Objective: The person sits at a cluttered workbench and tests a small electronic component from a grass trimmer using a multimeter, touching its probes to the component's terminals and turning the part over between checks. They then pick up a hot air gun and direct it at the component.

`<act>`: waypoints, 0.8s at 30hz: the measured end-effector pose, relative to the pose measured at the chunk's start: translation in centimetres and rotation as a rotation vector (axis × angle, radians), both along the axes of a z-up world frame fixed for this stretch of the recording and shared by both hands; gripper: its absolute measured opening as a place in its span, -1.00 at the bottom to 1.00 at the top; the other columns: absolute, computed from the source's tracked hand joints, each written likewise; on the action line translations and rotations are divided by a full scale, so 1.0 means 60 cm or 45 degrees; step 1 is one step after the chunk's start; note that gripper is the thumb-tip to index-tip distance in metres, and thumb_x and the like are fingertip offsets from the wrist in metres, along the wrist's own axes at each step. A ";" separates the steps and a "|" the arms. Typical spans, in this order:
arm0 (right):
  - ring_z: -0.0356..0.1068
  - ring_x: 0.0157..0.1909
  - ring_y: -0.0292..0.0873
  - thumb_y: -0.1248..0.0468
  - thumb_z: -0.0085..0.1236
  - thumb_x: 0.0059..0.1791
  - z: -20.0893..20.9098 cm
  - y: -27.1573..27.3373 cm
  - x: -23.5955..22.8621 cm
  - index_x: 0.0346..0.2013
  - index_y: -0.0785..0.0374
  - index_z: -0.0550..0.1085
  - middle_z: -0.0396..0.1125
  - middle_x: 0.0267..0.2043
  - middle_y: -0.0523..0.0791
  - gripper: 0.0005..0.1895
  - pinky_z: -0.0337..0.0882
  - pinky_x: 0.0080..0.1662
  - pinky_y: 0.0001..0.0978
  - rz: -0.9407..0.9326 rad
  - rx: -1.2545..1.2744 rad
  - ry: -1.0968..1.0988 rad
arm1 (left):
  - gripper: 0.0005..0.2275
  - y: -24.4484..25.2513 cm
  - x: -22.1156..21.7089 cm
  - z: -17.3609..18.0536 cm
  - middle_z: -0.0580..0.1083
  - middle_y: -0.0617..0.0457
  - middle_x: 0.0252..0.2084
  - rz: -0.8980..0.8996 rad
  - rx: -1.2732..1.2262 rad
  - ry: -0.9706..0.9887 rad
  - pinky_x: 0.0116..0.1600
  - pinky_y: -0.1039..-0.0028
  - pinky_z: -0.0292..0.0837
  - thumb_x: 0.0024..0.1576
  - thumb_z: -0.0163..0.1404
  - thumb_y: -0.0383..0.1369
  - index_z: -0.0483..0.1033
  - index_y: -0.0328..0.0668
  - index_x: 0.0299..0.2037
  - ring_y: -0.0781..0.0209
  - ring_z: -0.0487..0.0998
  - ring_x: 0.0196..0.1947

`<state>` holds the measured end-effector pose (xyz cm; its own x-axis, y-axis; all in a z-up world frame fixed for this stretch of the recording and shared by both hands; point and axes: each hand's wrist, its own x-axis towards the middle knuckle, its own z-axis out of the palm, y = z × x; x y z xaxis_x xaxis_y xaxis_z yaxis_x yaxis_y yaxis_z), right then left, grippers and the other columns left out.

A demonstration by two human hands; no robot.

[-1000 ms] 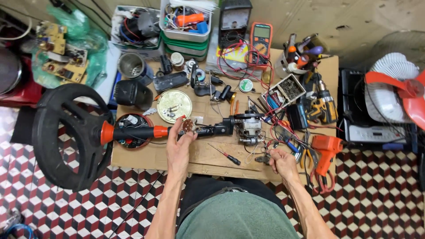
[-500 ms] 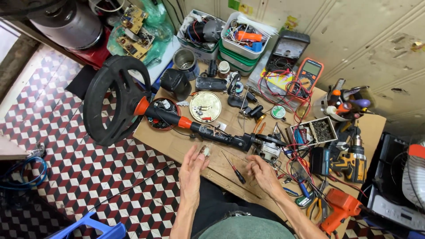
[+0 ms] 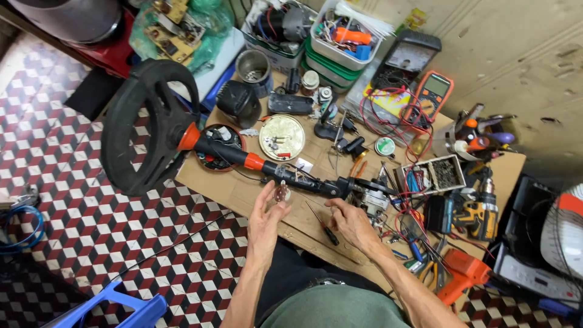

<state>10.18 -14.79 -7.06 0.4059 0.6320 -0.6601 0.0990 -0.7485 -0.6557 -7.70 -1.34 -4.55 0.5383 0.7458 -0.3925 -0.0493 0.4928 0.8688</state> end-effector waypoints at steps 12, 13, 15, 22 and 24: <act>0.58 -0.18 -0.01 0.19 -0.17 0.12 -0.103 -0.232 0.006 0.07 0.24 0.50 0.56 -0.26 0.09 -0.65 0.55 -0.03 -0.22 -0.372 -0.234 -0.016 | -0.44 -0.034 0.036 -0.031 0.40 -0.13 0.22 -0.249 -0.313 0.050 0.14 0.38 0.50 0.19 0.00 -0.38 0.19 -0.36 0.41 0.15 0.52 0.00; 0.58 -0.18 -0.01 0.19 -0.17 0.12 -0.117 -0.246 0.018 0.07 0.24 0.50 0.56 -0.26 0.09 -0.65 0.55 -0.03 -0.22 -0.385 -0.222 -0.029 | -0.44 -0.039 0.038 -0.028 0.40 -0.13 0.22 -0.262 -0.301 0.037 0.14 0.38 0.50 0.19 0.00 -0.38 0.19 -0.36 0.41 0.15 0.52 0.00; 0.54 -0.12 -0.15 0.33 -0.17 0.00 -0.143 -0.276 0.040 0.07 0.30 0.45 0.53 -0.09 -0.05 -0.62 0.50 -0.05 -0.31 -0.373 0.176 -0.295 | -0.42 -0.051 0.039 -0.020 0.40 -0.11 0.23 -0.286 -0.366 0.115 0.18 0.40 0.52 0.15 -0.02 -0.41 0.14 -0.32 0.41 0.12 0.56 0.04; 0.49 -0.19 -0.17 0.30 -0.07 0.07 -0.109 -0.201 0.150 0.09 0.34 0.48 0.51 -0.18 0.04 -0.66 0.51 -0.11 -0.31 -0.706 0.211 -0.158 | -0.44 -0.083 0.029 0.006 0.35 -0.22 0.20 -0.171 -0.404 0.042 0.27 0.38 0.45 0.14 -0.01 -0.48 0.16 -0.37 0.40 0.08 0.55 0.12; 0.51 -0.23 -0.23 0.22 -0.09 0.08 -0.049 -0.151 0.165 0.10 0.27 0.49 0.56 -0.24 -0.05 -0.64 0.46 -0.16 -0.34 -0.657 0.145 -0.168 | -0.44 -0.090 0.024 0.009 0.37 -0.19 0.22 -0.113 -0.419 -0.015 0.31 0.38 0.42 0.13 -0.03 -0.48 0.16 -0.40 0.39 0.08 0.54 0.15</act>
